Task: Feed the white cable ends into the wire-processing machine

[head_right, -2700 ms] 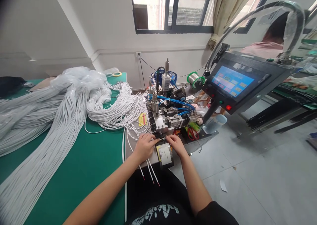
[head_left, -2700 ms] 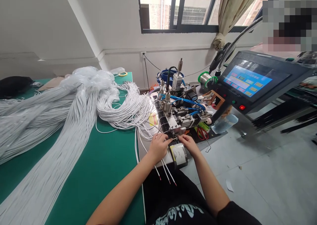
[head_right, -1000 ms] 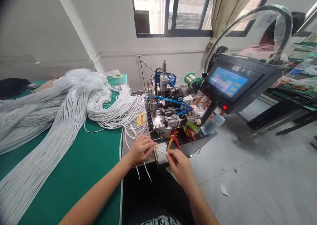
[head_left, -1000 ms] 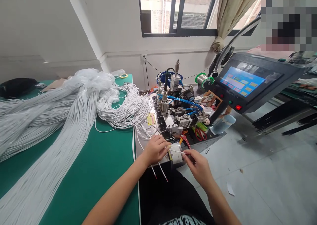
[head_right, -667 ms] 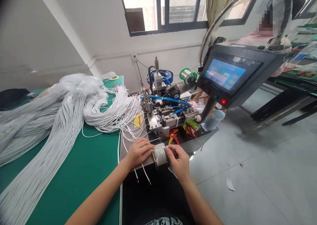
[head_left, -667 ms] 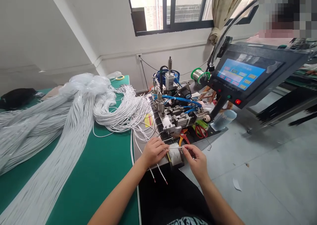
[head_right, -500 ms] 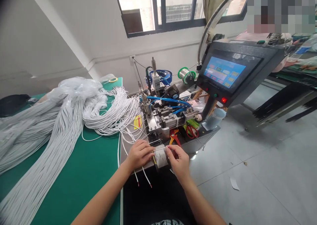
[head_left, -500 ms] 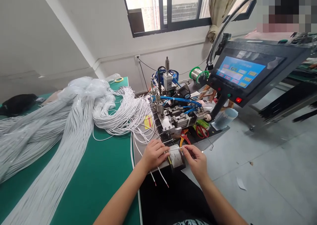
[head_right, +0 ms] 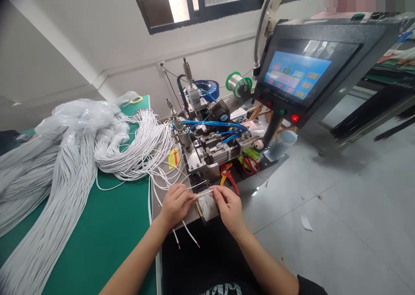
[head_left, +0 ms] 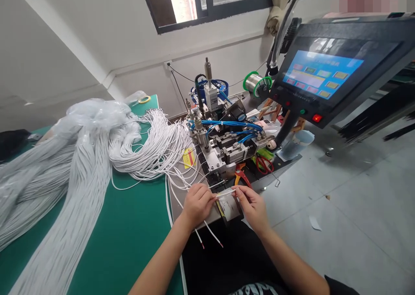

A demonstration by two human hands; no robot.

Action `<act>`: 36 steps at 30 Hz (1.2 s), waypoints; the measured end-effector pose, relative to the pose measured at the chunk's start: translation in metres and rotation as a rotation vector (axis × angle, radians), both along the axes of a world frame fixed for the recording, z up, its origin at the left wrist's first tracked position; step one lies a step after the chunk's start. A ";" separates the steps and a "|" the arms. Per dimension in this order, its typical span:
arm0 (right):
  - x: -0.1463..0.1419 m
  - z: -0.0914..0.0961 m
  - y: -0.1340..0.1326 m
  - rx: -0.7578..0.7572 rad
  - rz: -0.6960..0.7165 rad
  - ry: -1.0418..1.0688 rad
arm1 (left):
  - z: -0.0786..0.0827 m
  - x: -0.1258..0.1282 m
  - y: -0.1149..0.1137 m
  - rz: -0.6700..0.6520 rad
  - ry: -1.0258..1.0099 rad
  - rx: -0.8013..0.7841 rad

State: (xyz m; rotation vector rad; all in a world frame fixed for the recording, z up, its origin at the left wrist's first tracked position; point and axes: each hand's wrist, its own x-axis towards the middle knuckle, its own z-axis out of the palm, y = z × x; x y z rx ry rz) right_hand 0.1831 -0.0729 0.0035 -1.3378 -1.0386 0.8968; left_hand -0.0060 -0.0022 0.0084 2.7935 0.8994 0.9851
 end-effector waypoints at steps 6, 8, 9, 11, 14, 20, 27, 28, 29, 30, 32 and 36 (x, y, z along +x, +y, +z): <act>-0.001 0.007 0.001 -0.043 0.076 0.028 | 0.000 0.000 0.002 0.031 0.018 -0.024; 0.001 0.011 0.002 -0.051 0.128 0.034 | 0.002 0.000 0.002 0.044 0.007 -0.028; 0.003 0.013 0.003 -0.057 0.154 0.042 | 0.002 -0.001 0.002 0.051 -0.004 -0.029; 0.005 0.016 0.005 -0.082 0.203 0.076 | 0.004 -0.001 0.002 0.052 -0.023 -0.039; 0.008 0.014 0.009 -0.144 0.242 0.179 | 0.006 -0.001 0.002 0.004 -0.020 -0.057; 0.005 0.005 0.014 -0.173 0.108 0.257 | 0.006 -0.002 0.000 -0.042 -0.028 -0.015; -0.002 0.008 0.011 -0.132 0.082 0.116 | 0.006 -0.002 0.000 0.005 -0.034 -0.008; -0.002 0.009 0.010 -0.109 0.085 0.080 | 0.006 -0.002 0.000 0.009 -0.034 -0.010; -0.002 0.011 0.010 -0.083 0.089 0.041 | 0.006 -0.002 0.000 0.015 -0.031 -0.014; -0.002 0.013 0.009 -0.058 0.100 0.003 | 0.006 -0.002 0.000 0.026 -0.026 -0.019; -0.001 0.017 0.009 -0.015 0.150 -0.064 | 0.004 -0.003 0.001 0.058 -0.010 -0.025; 0.002 0.021 0.010 -0.004 0.219 -0.158 | 0.001 -0.004 0.002 0.113 0.031 -0.016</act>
